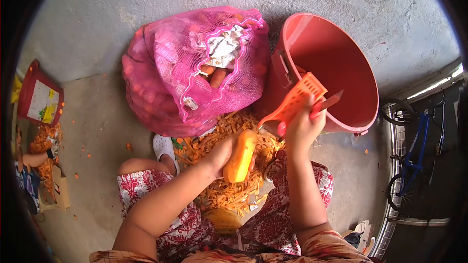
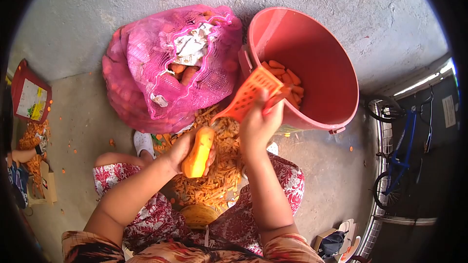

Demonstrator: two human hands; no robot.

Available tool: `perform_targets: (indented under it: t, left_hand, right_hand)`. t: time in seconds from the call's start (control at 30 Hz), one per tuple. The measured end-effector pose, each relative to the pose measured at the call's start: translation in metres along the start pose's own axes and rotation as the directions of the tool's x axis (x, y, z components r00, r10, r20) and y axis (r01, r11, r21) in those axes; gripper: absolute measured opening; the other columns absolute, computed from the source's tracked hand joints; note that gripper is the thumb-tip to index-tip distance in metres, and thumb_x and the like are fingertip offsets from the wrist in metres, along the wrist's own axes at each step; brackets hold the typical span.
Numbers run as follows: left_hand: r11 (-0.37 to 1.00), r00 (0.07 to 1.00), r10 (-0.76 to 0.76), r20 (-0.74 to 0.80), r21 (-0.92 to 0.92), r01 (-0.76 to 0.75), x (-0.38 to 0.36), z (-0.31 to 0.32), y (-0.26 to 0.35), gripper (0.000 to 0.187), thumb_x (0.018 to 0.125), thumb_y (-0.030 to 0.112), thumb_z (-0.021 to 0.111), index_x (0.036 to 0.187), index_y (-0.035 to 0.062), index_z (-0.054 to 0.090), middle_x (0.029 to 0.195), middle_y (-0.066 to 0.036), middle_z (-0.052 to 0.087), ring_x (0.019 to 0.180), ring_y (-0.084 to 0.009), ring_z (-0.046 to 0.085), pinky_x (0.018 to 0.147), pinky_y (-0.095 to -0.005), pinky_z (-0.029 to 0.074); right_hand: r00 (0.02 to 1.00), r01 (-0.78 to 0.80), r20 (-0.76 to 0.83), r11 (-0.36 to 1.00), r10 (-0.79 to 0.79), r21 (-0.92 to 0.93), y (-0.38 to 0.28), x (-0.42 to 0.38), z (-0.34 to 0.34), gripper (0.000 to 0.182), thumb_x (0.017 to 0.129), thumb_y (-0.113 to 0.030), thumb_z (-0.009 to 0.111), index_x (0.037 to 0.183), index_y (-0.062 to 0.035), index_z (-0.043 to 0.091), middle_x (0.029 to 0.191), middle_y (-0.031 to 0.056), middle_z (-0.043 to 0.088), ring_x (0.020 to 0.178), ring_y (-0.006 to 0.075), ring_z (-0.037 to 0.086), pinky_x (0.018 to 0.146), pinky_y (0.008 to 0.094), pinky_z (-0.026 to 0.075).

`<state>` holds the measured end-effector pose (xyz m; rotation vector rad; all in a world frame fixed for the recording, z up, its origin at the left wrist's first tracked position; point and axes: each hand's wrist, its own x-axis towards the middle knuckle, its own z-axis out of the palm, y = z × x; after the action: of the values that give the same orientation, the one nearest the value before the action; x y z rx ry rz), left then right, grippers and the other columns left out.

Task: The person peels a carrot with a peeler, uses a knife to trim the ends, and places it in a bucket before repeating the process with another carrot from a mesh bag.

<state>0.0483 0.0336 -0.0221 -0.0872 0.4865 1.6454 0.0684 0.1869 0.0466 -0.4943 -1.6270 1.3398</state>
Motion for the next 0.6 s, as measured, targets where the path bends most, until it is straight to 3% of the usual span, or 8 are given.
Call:
perform_targets:
  t: [0.03,0.1,0.17,0.3,0.37,0.43,0.57,0.6]
  left_hand:
    - [1.0,1.0,0.022,-0.019,0.011,-0.022,0.001,-0.003,0.0,0.05,0.083,0.052,0.033,0.088,0.0053,0.049,0.07,-0.009,0.052,0.061,-0.0221,0.055,0.047,-0.0379,0.048]
    - [0.995,0.995,0.084,-0.045,0.048,-0.082,0.0,0.006,0.002,0.049,0.084,0.052,0.033,0.088,0.006,0.049,0.071,-0.009,0.054,0.061,-0.0231,0.057,0.046,-0.038,0.049]
    - [0.977,0.987,0.139,-0.082,0.177,-0.123,-0.009,0.031,0.006,0.048,0.084,0.052,0.032,0.089,0.0067,0.049,0.071,-0.009,0.055,0.061,-0.0233,0.057,0.046,-0.0381,0.049]
    - [0.989,0.994,0.104,-0.016,0.109,-0.102,-0.001,0.017,0.0,0.049,0.086,0.051,0.03,0.087,0.0052,0.049,0.07,-0.011,0.054,0.06,-0.0226,0.057,0.047,-0.0378,0.05]
    - [0.995,0.997,0.076,0.003,0.068,-0.076,0.001,0.011,0.002,0.049,0.086,0.05,0.03,0.086,0.005,0.049,0.069,-0.011,0.053,0.059,-0.0224,0.056,0.047,-0.0377,0.049]
    - [0.997,0.998,0.058,-0.012,0.06,-0.057,-0.002,0.005,0.004,0.049,0.086,0.05,0.03,0.087,0.0053,0.048,0.069,-0.011,0.053,0.059,-0.0225,0.056,0.047,-0.0377,0.049]
    - [0.998,0.999,0.039,-0.025,-0.042,-0.04,-0.002,-0.001,0.005,0.048,0.085,0.051,0.034,0.093,0.0057,0.047,0.073,-0.012,0.054,0.062,-0.0257,0.058,0.053,-0.0401,0.051]
    - [0.997,0.989,0.062,-0.135,-0.03,-0.066,-0.001,-0.001,0.006,0.047,0.084,0.05,0.036,0.095,0.0065,0.047,0.074,-0.012,0.054,0.064,-0.0268,0.058,0.055,-0.041,0.051]
  right_hand:
    - [0.994,-0.079,0.083,0.995,0.074,0.058,-0.012,-0.011,0.003,0.012,0.088,-0.013,0.044,0.084,-0.0023,0.049,0.067,0.0002,0.051,0.054,0.0041,0.045,0.048,0.0182,0.038]
    - [0.971,0.156,0.205,0.973,-0.12,-0.17,-0.005,-0.032,0.007,0.01,0.085,-0.011,0.047,0.085,-0.0013,0.047,0.06,0.005,0.049,0.052,0.0086,0.045,0.048,0.0233,0.038]
    - [0.947,0.259,0.25,0.938,-0.2,-0.23,-0.012,-0.047,0.011,0.009,0.084,-0.01,0.049,0.083,-0.0011,0.047,0.057,0.0081,0.051,0.051,0.0103,0.048,0.047,0.0261,0.039]
    - [0.993,0.112,0.06,0.973,-0.102,-0.199,-0.004,-0.018,0.007,0.011,0.086,-0.012,0.047,0.085,-0.001,0.047,0.06,0.0064,0.051,0.051,0.0084,0.045,0.048,0.0244,0.039]
    - [0.995,0.083,-0.033,0.984,-0.09,-0.155,0.006,-0.008,0.003,0.012,0.088,-0.011,0.042,0.092,-0.0015,0.049,0.069,-0.0029,0.048,0.059,0.0026,0.042,0.052,0.0175,0.035]
    - [0.994,-0.057,-0.091,0.998,0.06,0.035,0.003,0.001,0.0,0.014,0.089,-0.014,0.042,0.089,-0.0022,0.05,0.071,-0.002,0.051,0.061,0.0034,0.045,0.054,0.0187,0.038]
    - [0.995,-0.076,-0.062,0.993,0.082,0.095,-0.001,0.002,0.001,0.015,0.089,-0.014,0.042,0.096,-0.0011,0.048,0.074,-0.0019,0.05,0.061,0.0026,0.043,0.054,0.0177,0.037]
    - [0.995,-0.084,-0.041,0.991,0.089,0.105,0.0,0.002,0.001,0.016,0.089,-0.013,0.042,0.098,-0.0006,0.047,0.074,-0.0023,0.049,0.06,0.0018,0.041,0.053,0.0169,0.035]
